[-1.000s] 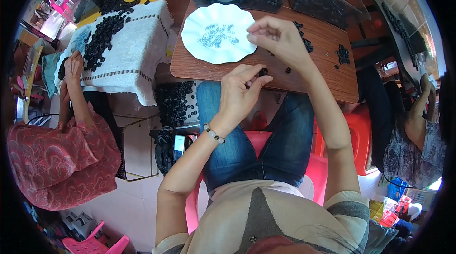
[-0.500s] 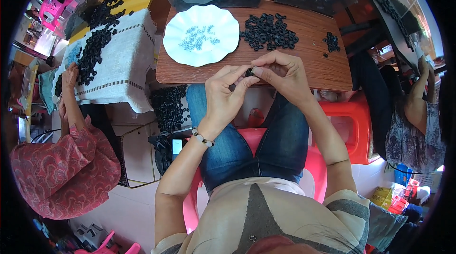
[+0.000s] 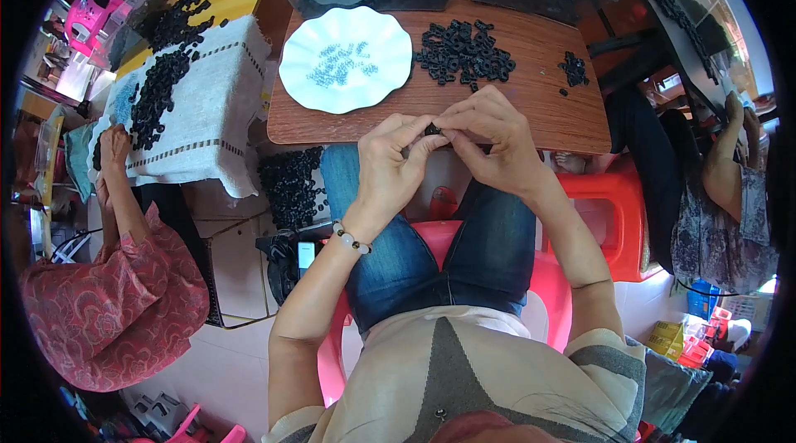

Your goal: The person assembles small mechanical components by hand, inserting springs into black plastic pieces and fitting the parts together.

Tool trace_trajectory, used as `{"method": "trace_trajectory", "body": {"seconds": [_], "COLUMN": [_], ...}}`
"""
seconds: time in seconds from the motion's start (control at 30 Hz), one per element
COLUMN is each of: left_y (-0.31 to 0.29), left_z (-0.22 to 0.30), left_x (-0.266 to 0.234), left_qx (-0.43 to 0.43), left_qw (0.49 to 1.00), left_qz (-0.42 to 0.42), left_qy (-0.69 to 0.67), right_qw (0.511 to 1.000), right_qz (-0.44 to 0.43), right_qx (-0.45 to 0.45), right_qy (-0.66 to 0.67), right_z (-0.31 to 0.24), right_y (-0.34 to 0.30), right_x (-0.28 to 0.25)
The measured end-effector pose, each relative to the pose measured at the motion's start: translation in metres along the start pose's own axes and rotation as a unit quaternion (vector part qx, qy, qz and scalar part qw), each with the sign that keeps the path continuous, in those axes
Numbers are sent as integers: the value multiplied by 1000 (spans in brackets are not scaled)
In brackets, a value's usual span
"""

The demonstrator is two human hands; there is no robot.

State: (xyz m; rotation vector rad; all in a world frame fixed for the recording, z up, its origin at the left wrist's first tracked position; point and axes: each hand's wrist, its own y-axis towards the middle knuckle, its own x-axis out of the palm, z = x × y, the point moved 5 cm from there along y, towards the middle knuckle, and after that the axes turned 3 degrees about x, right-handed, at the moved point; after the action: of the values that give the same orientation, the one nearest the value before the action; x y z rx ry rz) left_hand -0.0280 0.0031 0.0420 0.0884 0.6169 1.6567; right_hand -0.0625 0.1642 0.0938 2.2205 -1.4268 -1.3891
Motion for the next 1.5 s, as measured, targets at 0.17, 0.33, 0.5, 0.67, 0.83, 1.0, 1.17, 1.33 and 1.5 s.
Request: {"method": "trace_trajectory", "body": {"seconds": [0.17, 0.33, 0.5, 0.67, 0.83, 1.0, 1.17, 1.33, 1.5], "left_y": [0, 1, 1, -1, -1, -1, 0, -1, -1], "left_z": [4, 5, 3, 0, 1, -2, 0, -1, 5], "left_x": [-1, 0, 1, 6, 7, 7, 6, 5, 6], "left_qx": [-4, -1, -19, -40, -17, 5, 25, 53, 42], "left_qw": [1000, 1000, 1000, 999, 999, 999, 999, 998, 998], "left_qz": [-3, 6, -3, -17, -25, -20, -18, -9, -13], "left_qy": [-1, -16, -12, -3, 23, 29, 35, 41, 37], "right_qw": [999, 985, 965, 964, 977, 972, 975, 936, 878], "right_qz": [21, 41, -14, -18, -18, -10, 23, 50, -26], "right_qx": [24, 162, 241, 227, 168, 156, 132, 321, 376], "right_qy": [12, 41, -108, -135, -131, -177, -178, 136, 294], "right_z": [2, 33, 56, 66, 59, 62, 65, 72, 46], "right_y": [-2, -13, -26, -34, -24, -20, -20, -27, -32], "right_x": [-6, -26, -40, -33, -19, -11, -12, -9, 6]}}
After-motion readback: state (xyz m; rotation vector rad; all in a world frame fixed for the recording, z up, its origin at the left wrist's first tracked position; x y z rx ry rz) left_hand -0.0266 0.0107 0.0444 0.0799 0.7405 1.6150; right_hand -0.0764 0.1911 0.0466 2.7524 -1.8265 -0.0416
